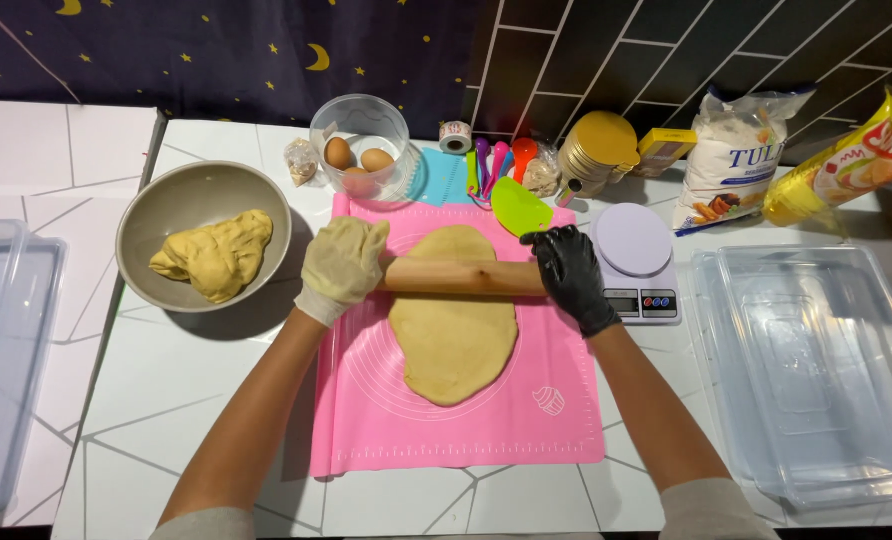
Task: Kneading a small portion of dough by hand and then flattening it with a wooden rolling pin on a silicone mat.
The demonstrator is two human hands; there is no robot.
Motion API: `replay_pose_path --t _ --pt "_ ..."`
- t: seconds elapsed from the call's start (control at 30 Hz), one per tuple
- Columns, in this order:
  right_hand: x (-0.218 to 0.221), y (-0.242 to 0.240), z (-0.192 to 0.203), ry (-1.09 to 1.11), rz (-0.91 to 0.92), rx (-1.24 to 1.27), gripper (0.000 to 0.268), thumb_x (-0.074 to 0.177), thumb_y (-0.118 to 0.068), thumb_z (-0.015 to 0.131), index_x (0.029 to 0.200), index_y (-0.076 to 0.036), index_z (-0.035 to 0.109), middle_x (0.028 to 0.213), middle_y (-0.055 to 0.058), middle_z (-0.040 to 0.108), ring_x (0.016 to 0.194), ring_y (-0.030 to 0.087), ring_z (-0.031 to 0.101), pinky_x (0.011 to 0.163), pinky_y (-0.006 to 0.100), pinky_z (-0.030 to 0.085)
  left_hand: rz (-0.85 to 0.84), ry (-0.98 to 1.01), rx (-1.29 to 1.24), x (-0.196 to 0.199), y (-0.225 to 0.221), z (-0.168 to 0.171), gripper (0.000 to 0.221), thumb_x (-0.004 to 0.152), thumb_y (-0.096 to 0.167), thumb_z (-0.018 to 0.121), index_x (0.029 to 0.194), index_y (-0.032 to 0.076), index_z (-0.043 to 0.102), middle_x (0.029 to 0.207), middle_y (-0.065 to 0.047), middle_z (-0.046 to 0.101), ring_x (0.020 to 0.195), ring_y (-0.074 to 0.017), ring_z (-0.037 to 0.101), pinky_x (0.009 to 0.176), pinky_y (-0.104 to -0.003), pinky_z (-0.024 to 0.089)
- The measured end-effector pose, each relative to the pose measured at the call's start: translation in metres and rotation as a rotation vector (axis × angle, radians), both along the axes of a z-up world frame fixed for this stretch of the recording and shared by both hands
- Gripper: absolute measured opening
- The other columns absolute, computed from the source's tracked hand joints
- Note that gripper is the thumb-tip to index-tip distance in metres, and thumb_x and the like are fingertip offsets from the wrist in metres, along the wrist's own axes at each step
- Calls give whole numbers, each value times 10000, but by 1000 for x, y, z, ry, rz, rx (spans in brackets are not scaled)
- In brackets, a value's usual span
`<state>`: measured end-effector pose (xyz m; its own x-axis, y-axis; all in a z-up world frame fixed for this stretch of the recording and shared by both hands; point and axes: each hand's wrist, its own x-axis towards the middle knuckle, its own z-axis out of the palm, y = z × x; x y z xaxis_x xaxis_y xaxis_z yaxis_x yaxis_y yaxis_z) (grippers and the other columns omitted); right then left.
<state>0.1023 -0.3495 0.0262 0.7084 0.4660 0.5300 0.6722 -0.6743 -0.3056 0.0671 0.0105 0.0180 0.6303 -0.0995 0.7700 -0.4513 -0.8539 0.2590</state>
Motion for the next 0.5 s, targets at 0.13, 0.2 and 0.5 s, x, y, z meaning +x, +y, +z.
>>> replay_pose_path --t 0.13,0.2,0.5 --pt "-12 -4 -11 21 -33 -33 380 1072 -332 321 1064 -259 694 904 4 626 885 301 601 790 436 500 0 -56 90 -2 4 -24 528 1082 428 453 637 160 548 565 -99 501 541 -339 594 519 -413 527" --pt "-2 -7 -17 12 -46 -33 371 1066 -329 327 1059 -241 688 916 11 632 897 314 600 784 450 497 -27 -88 101 10 7 -25 492 1080 402 454 659 171 562 584 -89 502 549 -332 588 528 -406 525" --pt "99 -3 -40 -334 -115 -84 276 1064 -294 475 850 -238 641 800 43 543 833 304 600 775 426 505 171 -25 53 72 5 -32 404 1046 487 551 725 241 558 617 -19 529 605 -273 638 564 -379 524"
